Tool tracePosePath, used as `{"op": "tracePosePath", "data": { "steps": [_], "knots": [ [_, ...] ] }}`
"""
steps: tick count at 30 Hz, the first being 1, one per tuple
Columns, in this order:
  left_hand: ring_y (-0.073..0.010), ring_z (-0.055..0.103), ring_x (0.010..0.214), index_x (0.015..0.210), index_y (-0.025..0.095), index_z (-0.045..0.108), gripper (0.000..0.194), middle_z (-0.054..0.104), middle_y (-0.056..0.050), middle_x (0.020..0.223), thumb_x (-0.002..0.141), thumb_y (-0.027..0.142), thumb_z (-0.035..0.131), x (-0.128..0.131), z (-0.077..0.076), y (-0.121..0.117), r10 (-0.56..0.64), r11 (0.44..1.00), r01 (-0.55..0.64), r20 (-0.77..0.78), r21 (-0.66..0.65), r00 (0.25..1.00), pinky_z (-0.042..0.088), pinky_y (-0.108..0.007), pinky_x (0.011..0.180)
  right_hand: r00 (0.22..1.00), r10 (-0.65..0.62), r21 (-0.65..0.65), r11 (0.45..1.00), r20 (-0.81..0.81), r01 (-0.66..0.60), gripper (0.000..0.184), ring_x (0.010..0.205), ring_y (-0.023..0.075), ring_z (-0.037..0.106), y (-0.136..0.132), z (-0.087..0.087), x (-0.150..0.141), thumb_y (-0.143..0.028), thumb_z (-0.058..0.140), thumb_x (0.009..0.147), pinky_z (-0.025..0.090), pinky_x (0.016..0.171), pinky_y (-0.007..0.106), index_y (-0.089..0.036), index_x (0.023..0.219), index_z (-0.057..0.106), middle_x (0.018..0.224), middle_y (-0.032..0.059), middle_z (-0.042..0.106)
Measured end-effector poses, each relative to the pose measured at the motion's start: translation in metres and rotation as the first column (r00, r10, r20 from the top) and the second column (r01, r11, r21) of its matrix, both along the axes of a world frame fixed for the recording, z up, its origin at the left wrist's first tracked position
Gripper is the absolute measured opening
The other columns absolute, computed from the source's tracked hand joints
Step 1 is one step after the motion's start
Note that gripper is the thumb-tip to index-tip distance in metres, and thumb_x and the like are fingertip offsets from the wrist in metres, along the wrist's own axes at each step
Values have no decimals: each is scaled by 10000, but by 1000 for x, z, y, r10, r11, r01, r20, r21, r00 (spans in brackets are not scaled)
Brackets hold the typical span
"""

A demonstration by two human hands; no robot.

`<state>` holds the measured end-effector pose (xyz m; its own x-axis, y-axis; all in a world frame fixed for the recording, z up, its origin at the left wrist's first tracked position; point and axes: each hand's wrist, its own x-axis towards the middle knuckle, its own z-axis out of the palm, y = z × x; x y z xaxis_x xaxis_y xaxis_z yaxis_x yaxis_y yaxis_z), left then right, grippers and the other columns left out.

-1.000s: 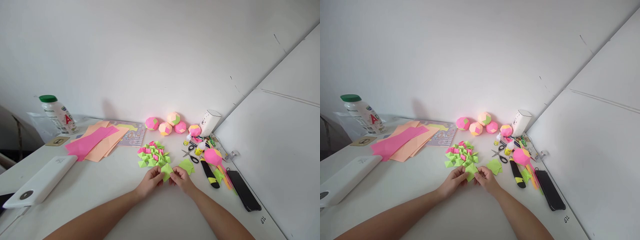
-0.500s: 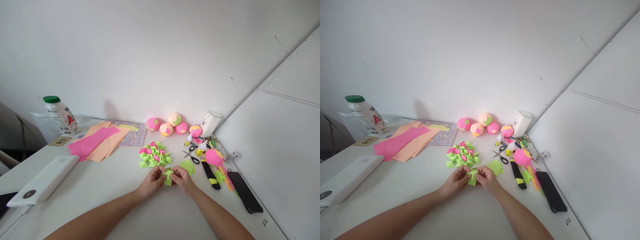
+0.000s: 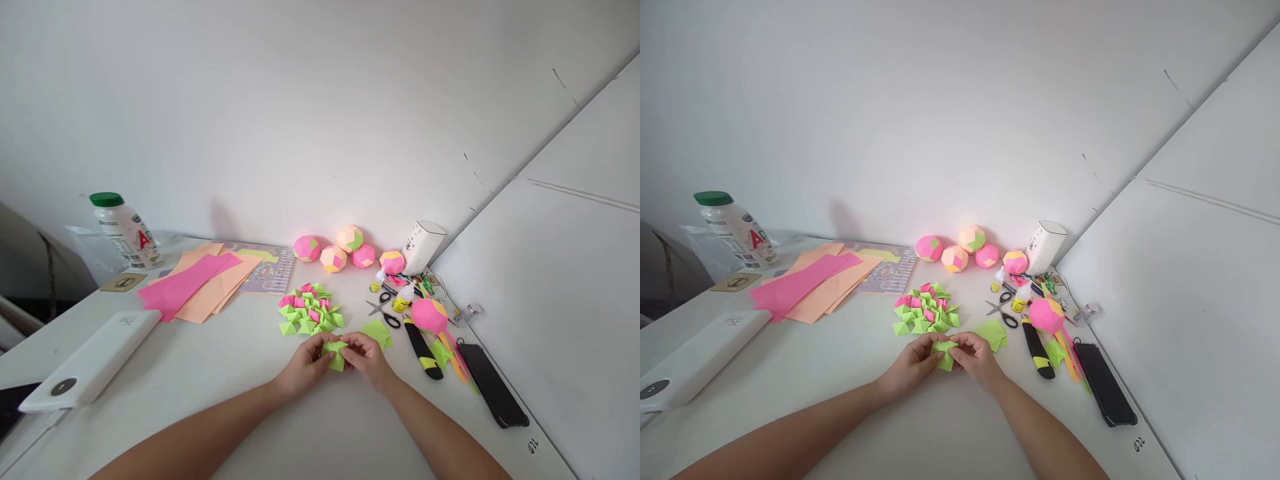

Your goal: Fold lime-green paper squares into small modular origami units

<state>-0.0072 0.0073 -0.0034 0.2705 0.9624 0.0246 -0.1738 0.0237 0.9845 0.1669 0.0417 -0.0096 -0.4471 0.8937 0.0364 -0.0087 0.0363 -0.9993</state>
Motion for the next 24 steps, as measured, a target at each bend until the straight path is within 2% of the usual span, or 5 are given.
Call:
{"op": "tracePosePath", "data": {
  "steps": [6,11,24],
  "knots": [
    [-136,528,620,981,177,536,354,603,-24,764,748,433,609,0,-3,1,0,1000,0,29,-4,1000,382,-240,550,1000,-9,-14,1000,-11,9,246,508,103,533,2,-3,0,-330,677,724,468,475,232,-171,907,634,657,-12,576],
    [-173,589,724,971,175,554,340,639,-48,817,741,413,631,0,-1,0,8,1000,-8,52,-1,999,442,-272,633,1000,-5,-17,1000,-7,5,213,507,102,541,1,-5,0,-312,683,718,472,492,235,-160,861,644,638,-12,597],
    [-192,607,820,977,174,535,299,643,-51,886,757,357,624,1,0,0,-23,1000,23,60,3,998,468,-316,743,999,-8,-13,1000,33,9,226,512,107,547,1,-4,0,-339,683,705,481,499,238,-160,841,659,631,-6,605]
  ]
}}
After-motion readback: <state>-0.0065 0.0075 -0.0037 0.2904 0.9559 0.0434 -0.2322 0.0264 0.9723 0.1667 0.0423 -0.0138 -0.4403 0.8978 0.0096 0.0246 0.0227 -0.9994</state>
